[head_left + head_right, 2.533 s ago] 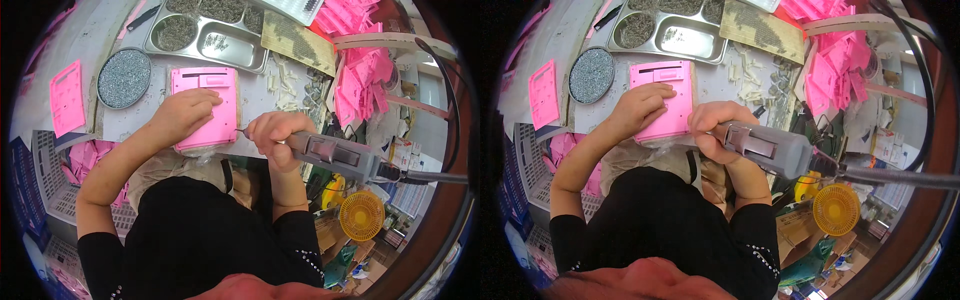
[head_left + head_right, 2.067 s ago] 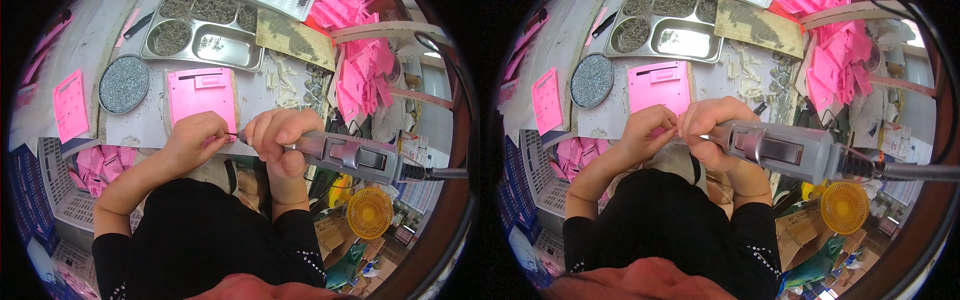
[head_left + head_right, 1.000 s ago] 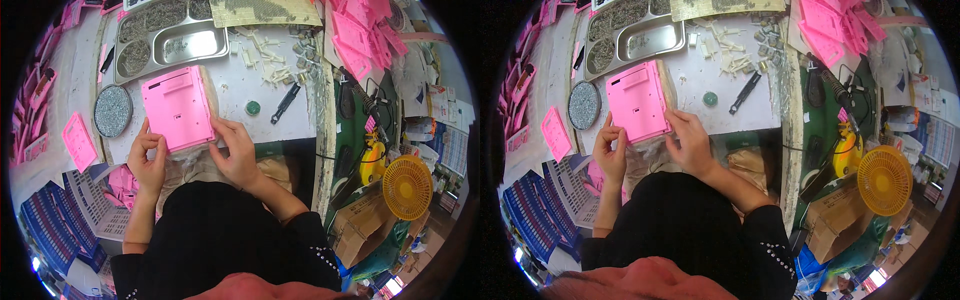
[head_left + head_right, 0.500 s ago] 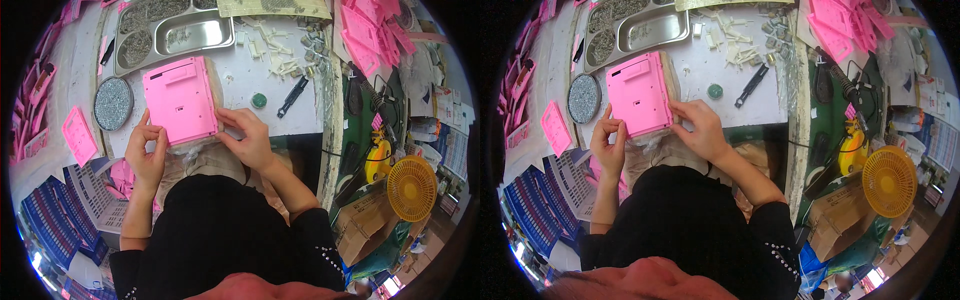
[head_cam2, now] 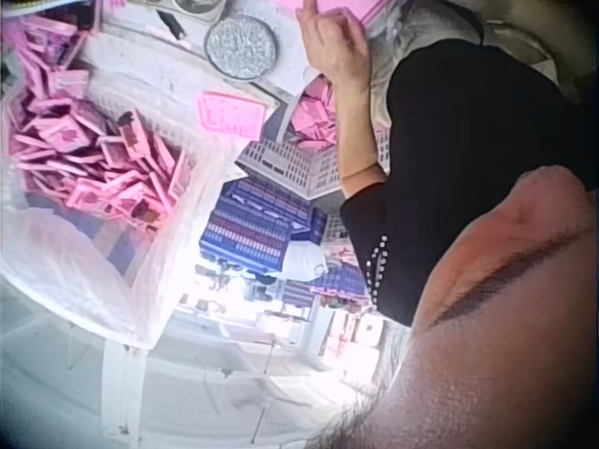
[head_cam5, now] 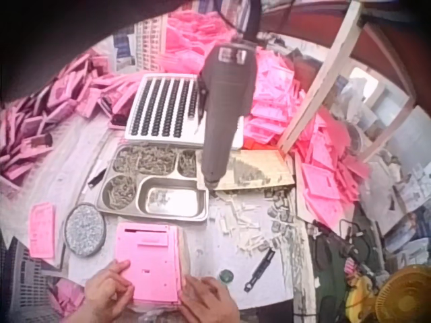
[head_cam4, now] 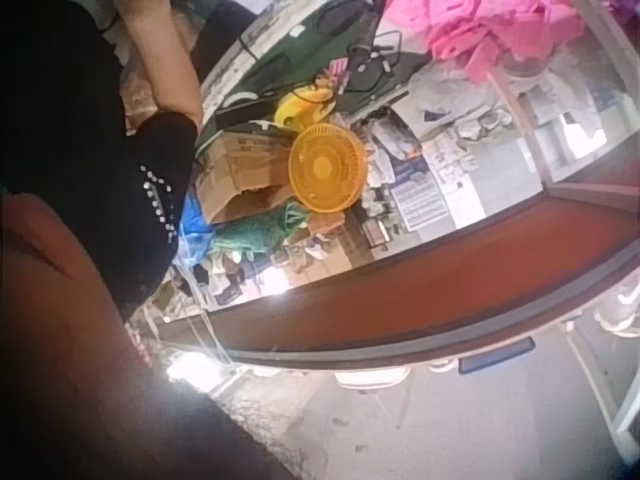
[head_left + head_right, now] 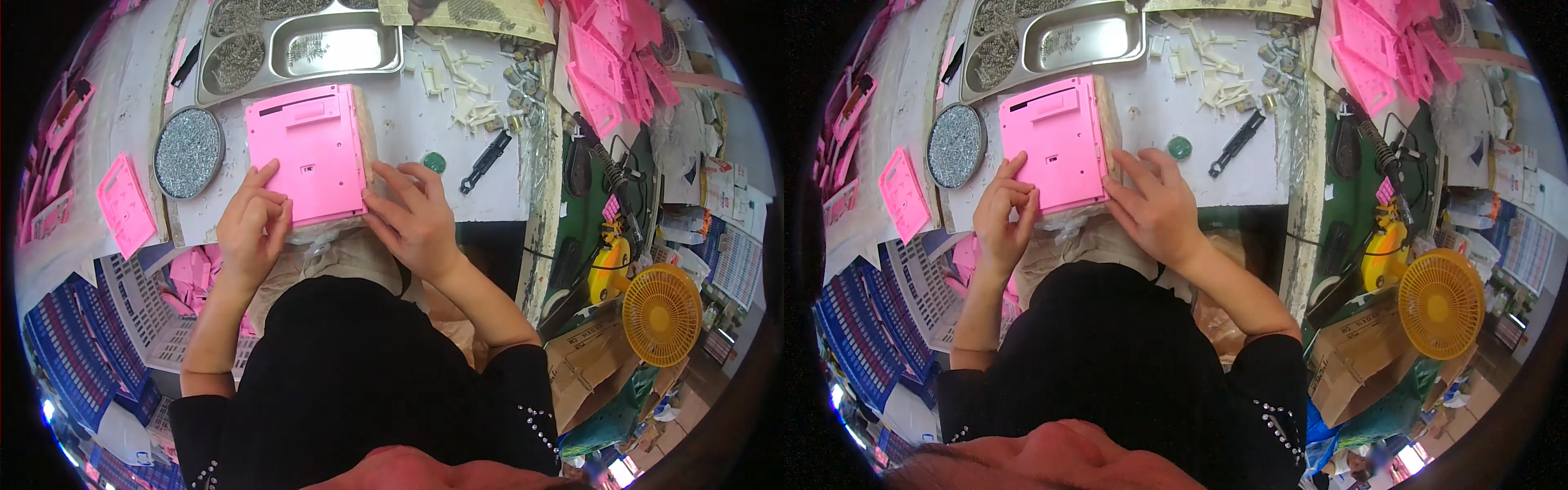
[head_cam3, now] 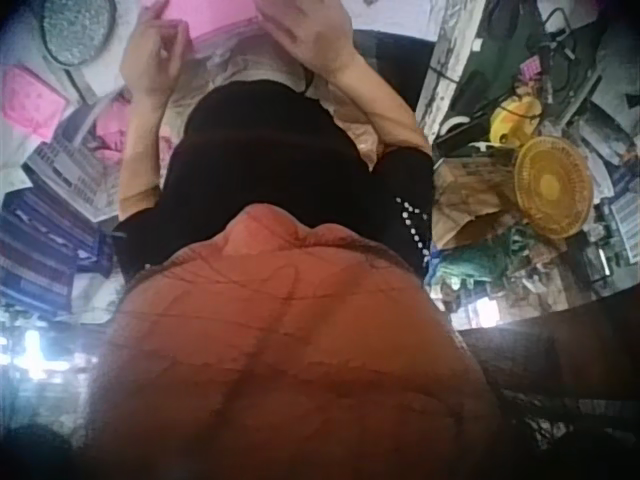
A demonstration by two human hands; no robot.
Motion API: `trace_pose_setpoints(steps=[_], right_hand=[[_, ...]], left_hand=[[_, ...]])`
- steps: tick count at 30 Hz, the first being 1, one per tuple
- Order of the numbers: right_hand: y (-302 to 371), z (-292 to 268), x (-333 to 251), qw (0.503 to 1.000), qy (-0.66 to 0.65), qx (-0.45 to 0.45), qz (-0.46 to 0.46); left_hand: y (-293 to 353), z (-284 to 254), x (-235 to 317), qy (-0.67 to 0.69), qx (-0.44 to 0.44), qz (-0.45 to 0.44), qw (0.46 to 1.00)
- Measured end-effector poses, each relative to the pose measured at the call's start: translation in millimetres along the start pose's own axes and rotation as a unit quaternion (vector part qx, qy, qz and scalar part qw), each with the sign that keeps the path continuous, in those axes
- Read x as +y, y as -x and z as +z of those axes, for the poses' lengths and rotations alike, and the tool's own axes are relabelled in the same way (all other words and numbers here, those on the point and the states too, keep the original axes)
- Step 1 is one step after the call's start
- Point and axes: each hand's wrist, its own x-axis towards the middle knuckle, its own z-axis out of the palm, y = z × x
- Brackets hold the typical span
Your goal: Assembling internal electronic components into a pink plastic casing using a soldering iron and an electric screwdriver.
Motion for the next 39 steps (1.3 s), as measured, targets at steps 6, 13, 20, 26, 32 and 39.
trace_pose_setpoints(steps=[6,13,20,26,32,39], right_hand=[[-13,-21,2,0.995,0.046,-0.075,-0.038],[-205,-90,13,0.821,-0.504,0.247,0.106],[-280,-73,7,0.885,-0.438,-0.155,0.022],[-160,-31,-34,0.794,-0.605,-0.051,0.042],[-142,-22,-50,0.906,-0.398,0.05,0.131],[-157,-20,-43,0.931,-0.324,0.131,0.104]], left_hand=[[-4,-5,1,0.009,-0.013,-0.002,1.0],[-9,-6,-2,0.043,-0.007,-0.014,0.999],[-2,-5,8,0.06,0.046,0.037,0.996],[-1,16,16,0.137,0.061,0.059,0.987],[-23,12,24,0.158,0.078,0.056,0.983],[-111,-42,66,0.159,0.245,0.239,0.926]])
